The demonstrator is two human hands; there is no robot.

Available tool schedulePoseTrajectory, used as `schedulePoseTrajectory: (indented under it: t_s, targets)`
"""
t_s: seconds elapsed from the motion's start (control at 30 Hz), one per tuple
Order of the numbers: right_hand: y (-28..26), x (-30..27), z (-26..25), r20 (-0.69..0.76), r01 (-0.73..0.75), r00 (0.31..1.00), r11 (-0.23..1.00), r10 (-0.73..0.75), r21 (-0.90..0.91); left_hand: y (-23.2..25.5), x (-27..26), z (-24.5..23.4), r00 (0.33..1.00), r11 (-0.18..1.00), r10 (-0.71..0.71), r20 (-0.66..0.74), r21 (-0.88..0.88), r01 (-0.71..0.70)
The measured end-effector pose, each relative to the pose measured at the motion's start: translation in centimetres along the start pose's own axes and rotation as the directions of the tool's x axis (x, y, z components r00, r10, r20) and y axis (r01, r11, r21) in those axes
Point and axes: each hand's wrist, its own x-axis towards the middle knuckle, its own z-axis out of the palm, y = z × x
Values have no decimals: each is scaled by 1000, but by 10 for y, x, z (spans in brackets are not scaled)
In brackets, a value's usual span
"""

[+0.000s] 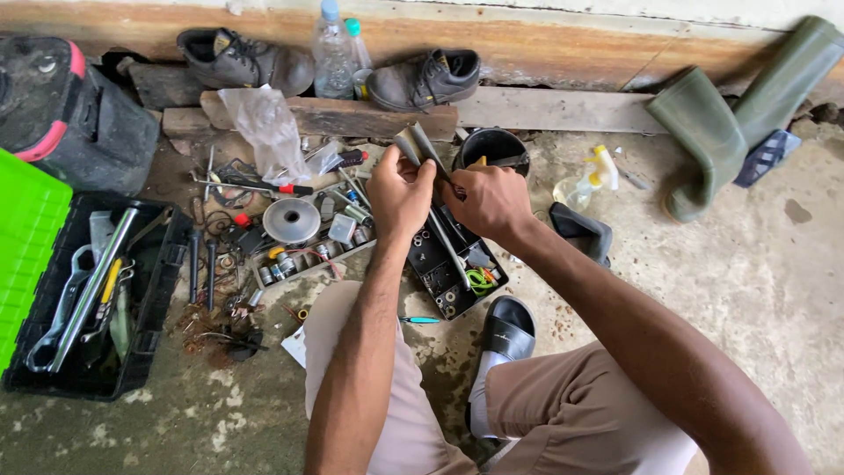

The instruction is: Repairing small electronic components using a screwdriver while sitting on the floor and organizing parts in a toolbox.

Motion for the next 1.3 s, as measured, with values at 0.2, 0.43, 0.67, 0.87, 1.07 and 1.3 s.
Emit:
schedulePoseTrajectory:
  t_s: [0.2,0.43,0.67,0.87,1.07,1.3]
  targets:
    - [-23,12,-1,-202,202,948,956,-246,-215,18,-4,-16,999,992,-16,40,-124,21]
    - [-18,30,15,-52,288,955,956,-291,-62,-8,15,-30,999,985,-32,-17,-173,28]
    - [-27,48,14,70,46,993,851,-96,522,-13,27,-48,999,952,-45,21,-302,49]
    - [-25,55,20,103,33,989,832,-108,554,-29,34,-47,999,952,-35,19,-304,39]
    - [-24,61,21,117,67,986,931,-117,359,-20,28,-38,998,937,-65,-23,-346,53]
    - [-21,56,34,-27,207,978,978,-207,-13,-8,18,-26,992,917,-88,-89,-397,46]
